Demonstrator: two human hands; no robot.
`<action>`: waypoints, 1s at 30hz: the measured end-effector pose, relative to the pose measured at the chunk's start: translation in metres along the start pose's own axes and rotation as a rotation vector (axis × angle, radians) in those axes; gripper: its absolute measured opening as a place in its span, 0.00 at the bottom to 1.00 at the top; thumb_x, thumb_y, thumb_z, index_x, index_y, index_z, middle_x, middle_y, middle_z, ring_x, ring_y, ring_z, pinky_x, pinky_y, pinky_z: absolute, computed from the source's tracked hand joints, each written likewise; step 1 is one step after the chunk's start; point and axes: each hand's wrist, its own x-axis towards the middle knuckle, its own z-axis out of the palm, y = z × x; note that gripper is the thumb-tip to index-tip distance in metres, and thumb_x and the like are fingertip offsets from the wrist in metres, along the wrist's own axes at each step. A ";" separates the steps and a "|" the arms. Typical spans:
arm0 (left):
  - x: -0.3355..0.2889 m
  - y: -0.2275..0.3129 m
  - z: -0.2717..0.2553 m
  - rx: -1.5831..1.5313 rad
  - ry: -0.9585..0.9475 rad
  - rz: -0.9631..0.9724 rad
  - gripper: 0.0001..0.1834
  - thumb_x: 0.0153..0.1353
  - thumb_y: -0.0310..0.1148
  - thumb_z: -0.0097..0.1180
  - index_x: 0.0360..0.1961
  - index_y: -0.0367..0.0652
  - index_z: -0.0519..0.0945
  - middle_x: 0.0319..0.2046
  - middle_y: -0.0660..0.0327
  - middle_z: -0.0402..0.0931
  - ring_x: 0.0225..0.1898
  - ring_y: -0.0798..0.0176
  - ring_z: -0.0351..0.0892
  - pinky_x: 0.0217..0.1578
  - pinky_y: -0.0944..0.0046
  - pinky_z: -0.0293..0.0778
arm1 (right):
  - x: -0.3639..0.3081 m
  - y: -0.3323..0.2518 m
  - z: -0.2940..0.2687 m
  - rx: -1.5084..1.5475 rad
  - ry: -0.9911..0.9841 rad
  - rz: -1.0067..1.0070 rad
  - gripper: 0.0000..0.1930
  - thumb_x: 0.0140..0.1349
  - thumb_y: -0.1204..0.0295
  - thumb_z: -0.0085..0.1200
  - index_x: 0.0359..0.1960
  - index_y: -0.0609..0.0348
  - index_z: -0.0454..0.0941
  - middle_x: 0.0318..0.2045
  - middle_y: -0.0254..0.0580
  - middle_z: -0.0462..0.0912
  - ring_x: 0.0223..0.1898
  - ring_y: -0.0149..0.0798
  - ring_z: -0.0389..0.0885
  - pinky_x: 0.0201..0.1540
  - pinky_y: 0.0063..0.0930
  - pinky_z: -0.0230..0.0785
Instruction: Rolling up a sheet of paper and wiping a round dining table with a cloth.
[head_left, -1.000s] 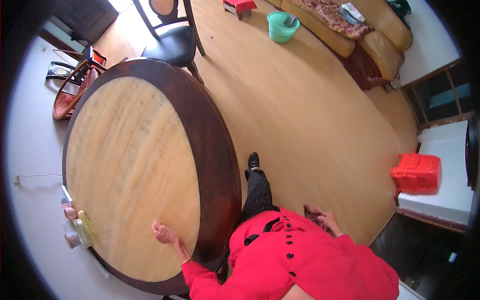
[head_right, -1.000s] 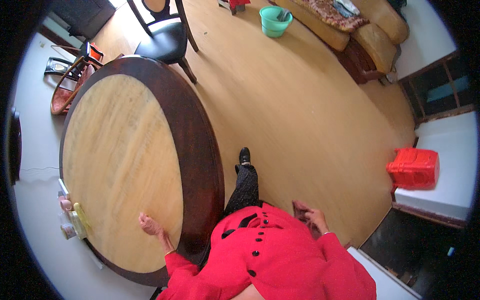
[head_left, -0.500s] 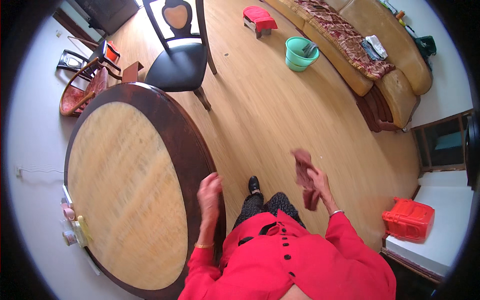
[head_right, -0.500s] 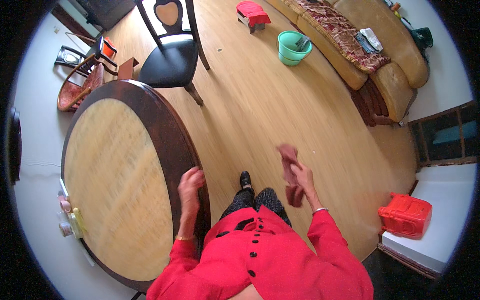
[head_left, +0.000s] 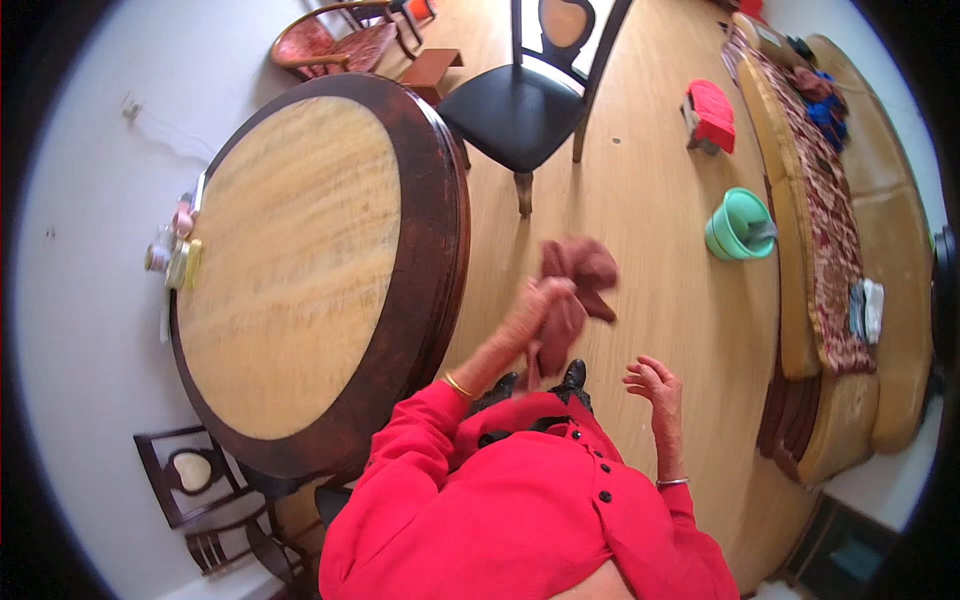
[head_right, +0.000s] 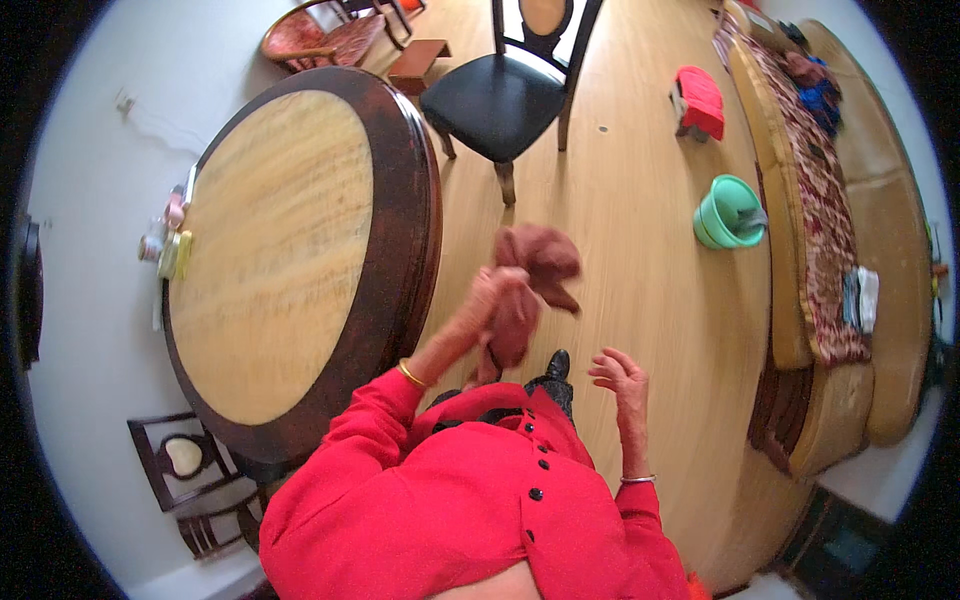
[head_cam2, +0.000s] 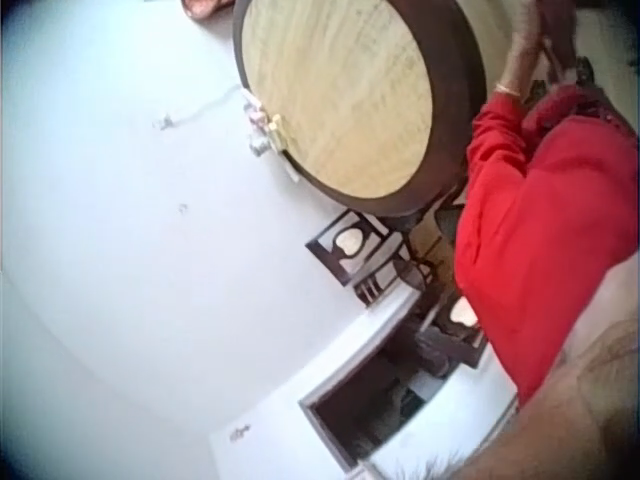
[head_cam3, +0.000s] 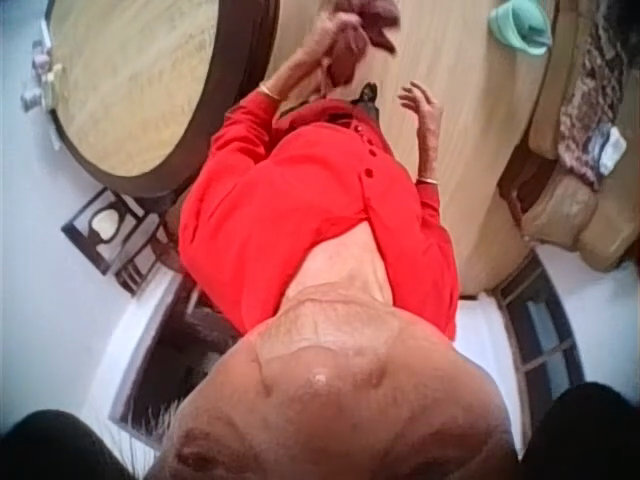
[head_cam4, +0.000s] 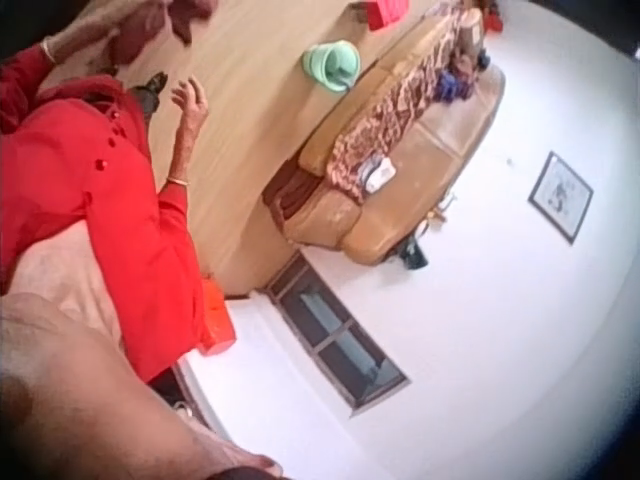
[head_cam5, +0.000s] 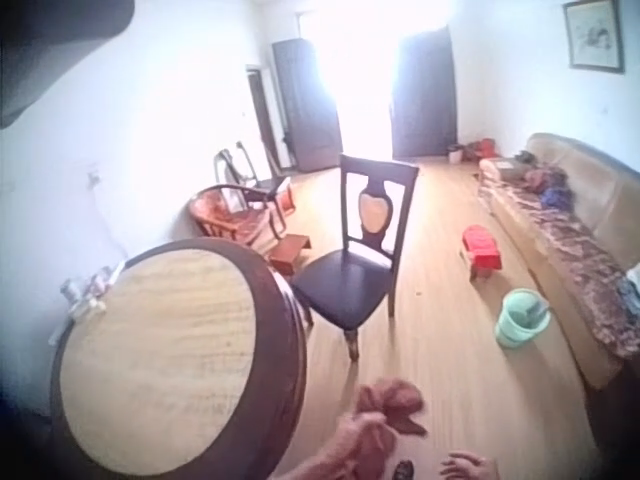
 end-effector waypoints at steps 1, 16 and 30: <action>-0.003 0.034 -0.008 0.081 0.161 0.069 0.11 0.54 0.37 0.59 0.32 0.40 0.81 0.27 0.67 0.76 0.27 0.72 0.73 0.30 0.71 0.70 | 0.017 0.011 -0.021 -0.030 0.049 0.017 0.18 0.65 0.69 0.51 0.53 0.66 0.73 0.42 0.47 0.82 0.39 0.39 0.84 0.37 0.28 0.79; -0.209 0.013 -0.415 0.721 1.921 -0.801 0.28 0.59 0.55 0.44 0.55 0.53 0.73 0.58 0.43 0.61 0.57 0.36 0.65 0.50 0.37 0.68 | 0.160 0.170 -0.183 -0.332 0.253 0.644 0.10 0.59 0.69 0.49 0.40 0.59 0.73 0.29 0.45 0.79 0.24 0.42 0.81 0.22 0.37 0.76; 0.173 0.226 -0.637 1.548 1.408 0.242 0.15 0.54 0.30 0.48 0.38 0.57 0.85 0.44 0.53 0.77 0.43 0.45 0.75 0.44 0.50 0.74 | 0.278 -0.060 0.062 -0.566 0.020 0.447 0.17 0.64 0.68 0.50 0.50 0.67 0.75 0.35 0.44 0.82 0.30 0.34 0.83 0.31 0.25 0.76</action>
